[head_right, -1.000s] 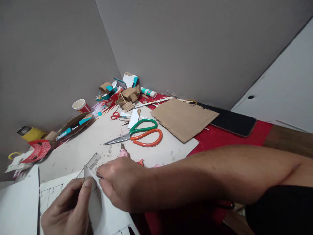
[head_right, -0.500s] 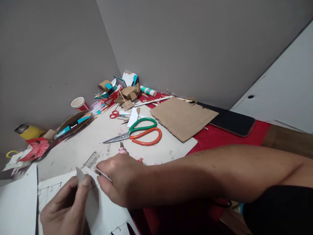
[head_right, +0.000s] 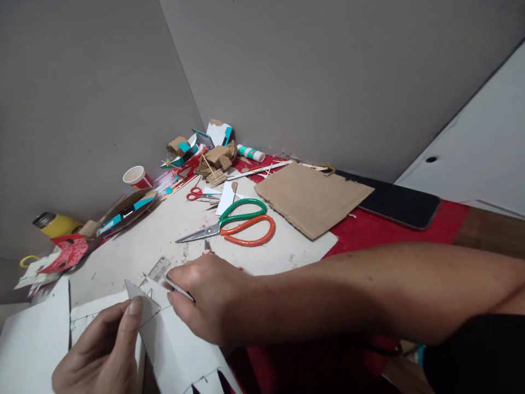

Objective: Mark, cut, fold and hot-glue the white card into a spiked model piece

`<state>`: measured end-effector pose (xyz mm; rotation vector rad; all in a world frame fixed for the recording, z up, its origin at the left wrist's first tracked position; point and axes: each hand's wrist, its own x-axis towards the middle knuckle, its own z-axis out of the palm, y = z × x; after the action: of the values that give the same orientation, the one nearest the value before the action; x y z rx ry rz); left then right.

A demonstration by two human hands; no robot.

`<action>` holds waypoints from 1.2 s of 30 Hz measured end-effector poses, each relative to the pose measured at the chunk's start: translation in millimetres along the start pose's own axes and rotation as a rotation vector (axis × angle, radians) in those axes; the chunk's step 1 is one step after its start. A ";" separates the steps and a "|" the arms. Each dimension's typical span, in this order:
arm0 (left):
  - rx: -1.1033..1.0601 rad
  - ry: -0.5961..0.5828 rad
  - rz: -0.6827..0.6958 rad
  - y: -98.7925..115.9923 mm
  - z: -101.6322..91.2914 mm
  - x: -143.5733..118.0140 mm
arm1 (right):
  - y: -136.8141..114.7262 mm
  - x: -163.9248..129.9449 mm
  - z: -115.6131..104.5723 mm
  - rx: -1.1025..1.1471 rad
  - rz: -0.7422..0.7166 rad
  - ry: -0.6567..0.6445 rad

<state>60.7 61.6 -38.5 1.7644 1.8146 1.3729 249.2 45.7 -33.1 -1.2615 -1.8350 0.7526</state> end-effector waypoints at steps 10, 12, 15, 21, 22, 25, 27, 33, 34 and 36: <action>-0.013 -0.094 0.149 -6.9 3.8 -3.0 | 1.8 2.1 5.4 -0.083 0.000 -0.048; 0.000 -0.107 0.134 -7.8 4.1 -3.7 | 1.1 2.0 5.2 -0.092 0.011 -0.057; -0.007 -0.140 0.131 -8.4 4.1 -3.8 | 0.2 2.0 4.4 -0.109 0.003 -0.074; -0.056 -0.192 0.132 -5.9 4.3 -1.7 | -1.3 2.9 4.3 -0.122 0.046 -0.099; -0.071 -0.200 0.135 -5.2 4.5 -1.5 | -1.6 3.0 4.5 -0.131 0.054 -0.102; -0.085 -0.211 0.131 -4.2 5.2 -1.6 | -1.7 3.3 5.1 -0.152 0.066 -0.112; -0.092 -0.226 0.125 -4.7 5.6 -2.0 | -1.0 3.0 5.5 -0.147 0.063 -0.110; -0.115 -0.221 0.073 -6.4 6.2 -5.3 | 0.8 2.0 5.1 -0.139 0.036 -0.097; -0.111 -0.212 0.061 -6.0 6.2 -6.0 | 0.8 2.2 4.9 -0.143 0.034 -0.097; -0.106 -0.208 0.052 -4.7 6.3 -7.0 | 0.8 2.6 4.6 -0.149 0.036 -0.094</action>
<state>64.0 59.0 -48.2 1.8351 1.5702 1.2281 245.2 48.3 -35.5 -1.3778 -1.9792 0.7160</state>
